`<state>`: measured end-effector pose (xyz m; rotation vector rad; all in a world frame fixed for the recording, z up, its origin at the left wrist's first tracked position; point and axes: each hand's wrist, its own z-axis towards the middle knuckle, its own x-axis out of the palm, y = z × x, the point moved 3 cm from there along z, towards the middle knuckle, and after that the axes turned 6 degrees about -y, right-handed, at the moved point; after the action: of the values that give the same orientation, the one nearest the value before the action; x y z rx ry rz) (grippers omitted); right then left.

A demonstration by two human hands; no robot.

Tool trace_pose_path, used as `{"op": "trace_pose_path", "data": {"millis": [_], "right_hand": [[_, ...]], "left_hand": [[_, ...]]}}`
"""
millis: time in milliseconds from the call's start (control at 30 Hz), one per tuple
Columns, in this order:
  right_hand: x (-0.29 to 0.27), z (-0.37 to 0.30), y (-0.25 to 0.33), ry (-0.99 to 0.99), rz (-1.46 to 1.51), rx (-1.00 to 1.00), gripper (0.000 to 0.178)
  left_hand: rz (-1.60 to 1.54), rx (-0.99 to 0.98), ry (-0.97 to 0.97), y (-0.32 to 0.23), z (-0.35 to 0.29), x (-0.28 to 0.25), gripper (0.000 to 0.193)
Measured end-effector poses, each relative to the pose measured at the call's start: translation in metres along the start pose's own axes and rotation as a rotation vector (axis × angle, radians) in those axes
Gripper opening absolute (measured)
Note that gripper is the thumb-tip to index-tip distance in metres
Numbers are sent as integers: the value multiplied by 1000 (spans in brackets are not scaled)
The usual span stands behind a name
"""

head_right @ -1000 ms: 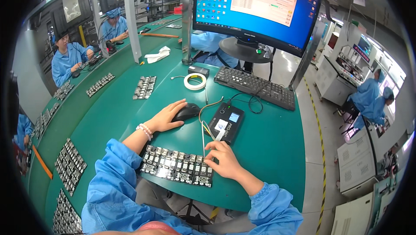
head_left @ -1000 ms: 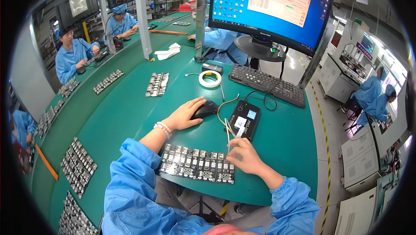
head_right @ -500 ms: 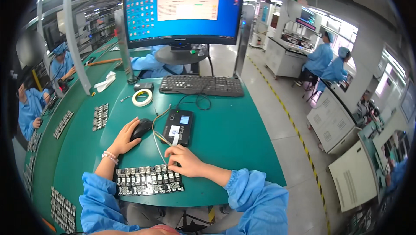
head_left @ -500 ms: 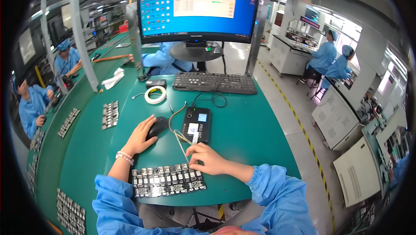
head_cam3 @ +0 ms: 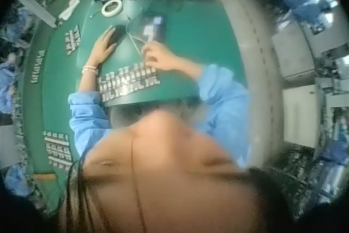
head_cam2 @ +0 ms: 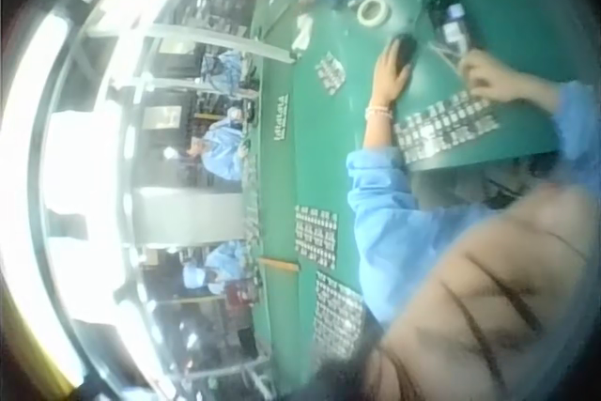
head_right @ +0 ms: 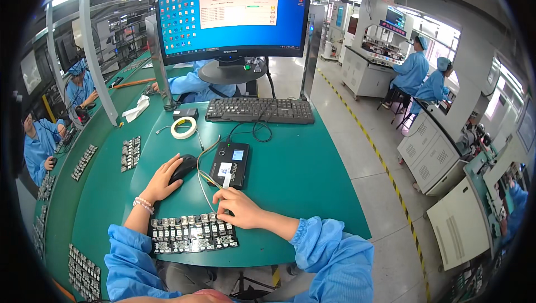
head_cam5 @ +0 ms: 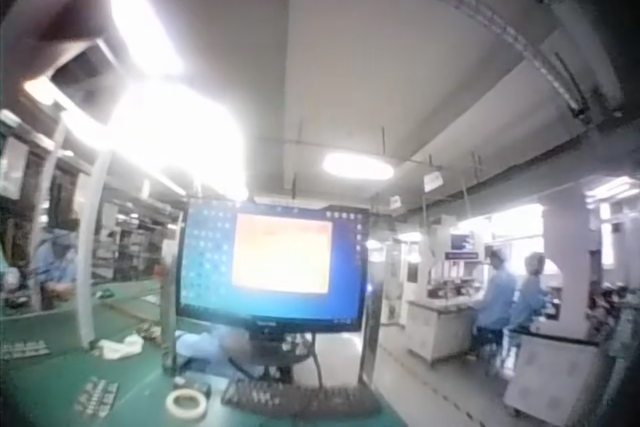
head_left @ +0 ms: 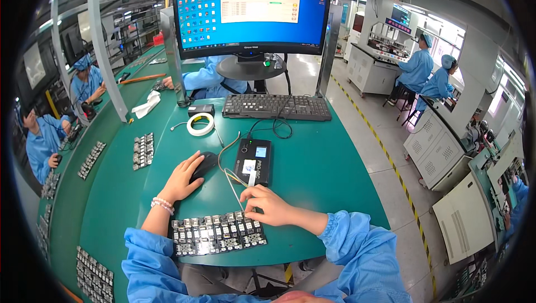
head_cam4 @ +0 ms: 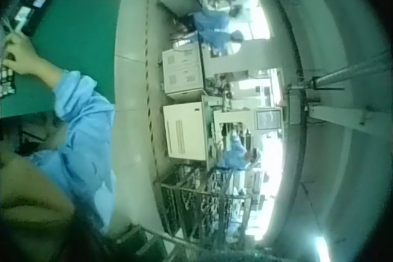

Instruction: The person takes a circuit board panel and tests each board using a probe wired to a programming device while clicking a computer mouse. The person then moves the finished panel, retrieves another circuit board panel, and tests it using the probe and mouse.

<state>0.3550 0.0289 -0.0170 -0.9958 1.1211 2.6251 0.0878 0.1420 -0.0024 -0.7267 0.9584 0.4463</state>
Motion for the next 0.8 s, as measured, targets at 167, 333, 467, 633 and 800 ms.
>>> {"op": "trace_pose_path", "data": {"millis": [167, 333, 467, 633, 800], "right_hand": [[0, -1, -2, -9, -2, -6, 14], [-1, 0, 1, -18, -8, -20, 14], [-2, -1, 1, -1, -6, 0, 14], [-2, 0, 0, 0, -14, -8, 13], [-2, 0, -2, -10, -14, -10, 14]], "left_hand": [[13, 3, 4, 0, 1, 1, 70], [15, 10, 0, 0, 0, 1, 68], [16, 22, -5, 0, 0, 2, 66], [20, 20, -6, 0, 1, 1, 66], [12, 15, -12, -1, 2, 1, 67]]}}
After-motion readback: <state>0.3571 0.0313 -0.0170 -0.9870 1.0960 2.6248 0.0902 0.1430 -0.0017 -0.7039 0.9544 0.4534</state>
